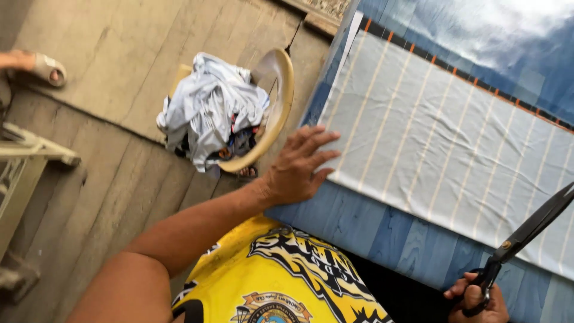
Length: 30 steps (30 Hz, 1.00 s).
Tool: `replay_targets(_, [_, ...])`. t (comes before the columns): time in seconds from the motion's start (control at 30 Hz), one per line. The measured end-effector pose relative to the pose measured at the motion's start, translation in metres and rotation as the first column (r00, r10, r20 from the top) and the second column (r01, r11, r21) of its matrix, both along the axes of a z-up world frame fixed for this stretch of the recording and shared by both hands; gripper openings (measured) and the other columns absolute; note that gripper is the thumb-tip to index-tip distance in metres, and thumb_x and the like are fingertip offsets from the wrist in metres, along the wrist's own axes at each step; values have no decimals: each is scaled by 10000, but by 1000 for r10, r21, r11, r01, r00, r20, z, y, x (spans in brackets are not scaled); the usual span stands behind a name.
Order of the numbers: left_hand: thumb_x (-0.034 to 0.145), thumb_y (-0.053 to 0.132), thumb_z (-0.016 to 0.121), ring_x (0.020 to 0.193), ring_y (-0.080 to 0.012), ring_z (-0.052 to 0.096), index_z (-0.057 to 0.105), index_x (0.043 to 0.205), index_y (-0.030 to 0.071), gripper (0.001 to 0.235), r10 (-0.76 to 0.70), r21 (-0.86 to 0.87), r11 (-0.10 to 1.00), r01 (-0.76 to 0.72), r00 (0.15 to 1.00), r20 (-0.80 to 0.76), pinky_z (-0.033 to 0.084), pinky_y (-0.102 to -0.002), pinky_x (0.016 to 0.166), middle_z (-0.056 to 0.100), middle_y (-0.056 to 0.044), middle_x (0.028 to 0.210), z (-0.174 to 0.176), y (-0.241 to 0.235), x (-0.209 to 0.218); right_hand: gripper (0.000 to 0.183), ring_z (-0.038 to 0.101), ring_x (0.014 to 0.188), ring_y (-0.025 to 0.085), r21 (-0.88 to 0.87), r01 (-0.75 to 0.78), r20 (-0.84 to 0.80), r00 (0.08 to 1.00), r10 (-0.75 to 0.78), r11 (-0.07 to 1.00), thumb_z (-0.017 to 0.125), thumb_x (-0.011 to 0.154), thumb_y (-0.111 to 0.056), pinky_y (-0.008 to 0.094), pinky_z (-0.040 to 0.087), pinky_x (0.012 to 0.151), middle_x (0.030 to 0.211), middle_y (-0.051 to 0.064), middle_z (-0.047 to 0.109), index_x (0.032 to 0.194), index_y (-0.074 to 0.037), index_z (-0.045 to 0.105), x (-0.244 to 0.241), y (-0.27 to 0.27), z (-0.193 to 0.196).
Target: Cutting long strips of striped fabric using large scissors on a flat surface.
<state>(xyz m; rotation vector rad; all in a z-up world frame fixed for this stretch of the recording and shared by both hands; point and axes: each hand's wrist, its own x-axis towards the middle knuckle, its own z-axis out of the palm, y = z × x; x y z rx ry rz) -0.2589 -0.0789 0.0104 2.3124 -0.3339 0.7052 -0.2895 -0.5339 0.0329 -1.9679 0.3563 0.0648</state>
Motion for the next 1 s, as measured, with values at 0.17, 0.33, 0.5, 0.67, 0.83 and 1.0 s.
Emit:
replay_targets(0.17, [906,106,756,1382,-344,482,651,1211,117,323,-191,-34,981,192,981,35,320,-528,1186,558,-113,1426,13,20,-13,379,666,806,257,546,-132,-45,981,187,827,625,1076,-393,334,540,599,939,77,626,1340,-125,581,-3,-62,-57])
replay_targets(0.33, [950,64,706,1369,-352,509,643,1204,118,267,-292,-117,948,296,955,51,369,-551,1162,573,-93,1405,16,64,-19,322,671,912,277,788,-86,46,996,82,610,504,1208,-325,398,599,674,1028,72,685,1411,-99,609,-50,-12,-58])
replay_targets(0.5, [908,3,661,1309,-325,521,660,1206,99,313,-308,-103,945,311,950,49,404,-502,1148,588,-155,1370,-1,102,-14,331,614,738,272,936,-255,215,960,180,242,623,1093,-168,381,518,649,892,174,646,1353,36,606,-98,35,-83])
replay_targets(0.67, [942,-14,646,1201,-340,620,645,1179,100,263,-227,-162,959,232,973,47,455,-479,1011,613,-130,1330,3,117,-32,392,624,693,355,825,-176,2,951,308,537,674,995,-241,485,517,608,849,181,614,1311,-34,568,-110,74,-71])
replay_targets(0.83, [939,34,674,1184,-310,627,649,1174,124,253,-92,-143,986,84,995,-49,454,-468,952,627,-107,1339,-44,124,-59,436,550,632,288,518,23,-235,965,117,855,678,932,-323,397,438,566,777,147,514,1216,-13,560,-109,129,-12])
replay_targets(1.0, [863,213,575,913,-322,699,700,1121,212,287,-1,232,945,231,710,-705,554,-476,761,673,-48,1078,-118,140,-89,514,641,634,226,694,-122,-80,966,245,710,792,888,-290,321,531,571,803,143,619,1224,30,570,-116,144,11])
